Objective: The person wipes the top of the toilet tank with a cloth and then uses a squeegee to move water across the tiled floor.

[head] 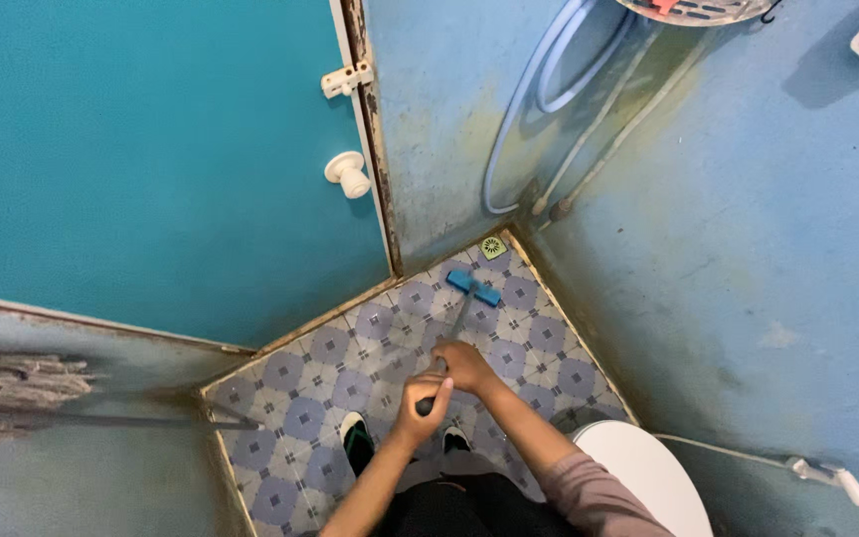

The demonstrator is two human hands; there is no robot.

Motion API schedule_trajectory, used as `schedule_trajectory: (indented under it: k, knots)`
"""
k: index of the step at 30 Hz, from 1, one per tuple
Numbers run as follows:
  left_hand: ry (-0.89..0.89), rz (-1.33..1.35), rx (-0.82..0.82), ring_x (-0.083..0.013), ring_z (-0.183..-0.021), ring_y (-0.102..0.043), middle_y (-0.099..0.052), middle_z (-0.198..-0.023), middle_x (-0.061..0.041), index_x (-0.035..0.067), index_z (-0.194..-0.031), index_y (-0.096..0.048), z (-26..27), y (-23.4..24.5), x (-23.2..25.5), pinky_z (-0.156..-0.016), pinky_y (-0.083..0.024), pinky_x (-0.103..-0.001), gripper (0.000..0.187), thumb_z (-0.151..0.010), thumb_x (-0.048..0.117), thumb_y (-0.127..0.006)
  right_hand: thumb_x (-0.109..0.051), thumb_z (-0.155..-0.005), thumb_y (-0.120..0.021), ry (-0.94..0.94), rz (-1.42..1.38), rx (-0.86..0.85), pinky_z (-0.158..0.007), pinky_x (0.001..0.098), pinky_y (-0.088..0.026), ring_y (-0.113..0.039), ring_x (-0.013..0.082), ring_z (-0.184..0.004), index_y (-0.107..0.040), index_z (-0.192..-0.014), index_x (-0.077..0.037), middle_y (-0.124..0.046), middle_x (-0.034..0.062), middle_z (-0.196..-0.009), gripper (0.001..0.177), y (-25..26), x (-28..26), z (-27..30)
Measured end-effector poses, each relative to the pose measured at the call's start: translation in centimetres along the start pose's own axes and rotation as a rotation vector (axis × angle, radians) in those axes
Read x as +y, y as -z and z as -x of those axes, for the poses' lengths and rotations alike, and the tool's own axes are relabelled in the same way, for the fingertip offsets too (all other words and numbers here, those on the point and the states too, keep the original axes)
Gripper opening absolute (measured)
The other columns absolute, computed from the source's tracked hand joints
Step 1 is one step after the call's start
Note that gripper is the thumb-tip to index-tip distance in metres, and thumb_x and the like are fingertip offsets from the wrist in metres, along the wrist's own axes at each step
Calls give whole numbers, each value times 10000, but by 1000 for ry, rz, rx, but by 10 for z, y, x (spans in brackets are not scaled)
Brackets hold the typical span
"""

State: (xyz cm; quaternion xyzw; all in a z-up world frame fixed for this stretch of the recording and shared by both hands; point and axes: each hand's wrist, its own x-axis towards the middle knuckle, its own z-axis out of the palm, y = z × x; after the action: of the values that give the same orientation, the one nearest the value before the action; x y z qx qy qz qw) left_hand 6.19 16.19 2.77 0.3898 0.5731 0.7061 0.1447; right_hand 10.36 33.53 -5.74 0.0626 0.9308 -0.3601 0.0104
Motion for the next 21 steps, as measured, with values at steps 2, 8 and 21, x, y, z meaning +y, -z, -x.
schedule_trajectory:
  k: [2, 8, 21]
  knots:
    - [40, -23, -16, -270, -507, -509, -505, -562, -129, -36, -601, -456, 14, 1, 12, -544, -392, -380, 379, -939, -14, -625, -266, -759, -725, -89, 61, -66, -821, 472, -525, -671, 366, -972, -709, -927, -94, -701, 115, -977, 241, -4, -15, 16]
    - [51, -55, 0, -273, -536, -518, -497, -579, -132, -24, -603, -455, 42, -20, -18, -572, -415, -393, 383, -940, -6, -634, -171, -697, -747, -115, 96, -7, -828, 474, -533, -676, 378, -996, -716, -903, -84, -710, 113, -971, 226, -22, 10, 34]
    - [41, -76, -24, -284, -492, -397, -407, -548, -142, -37, -608, -401, 33, -37, 8, -541, -324, -411, 406, -943, 9, -627, -215, -759, -705, -71, 63, -30, -822, 467, -541, -702, 351, -931, -712, -823, -91, -716, 107, -919, 140, 3, 5, 56]
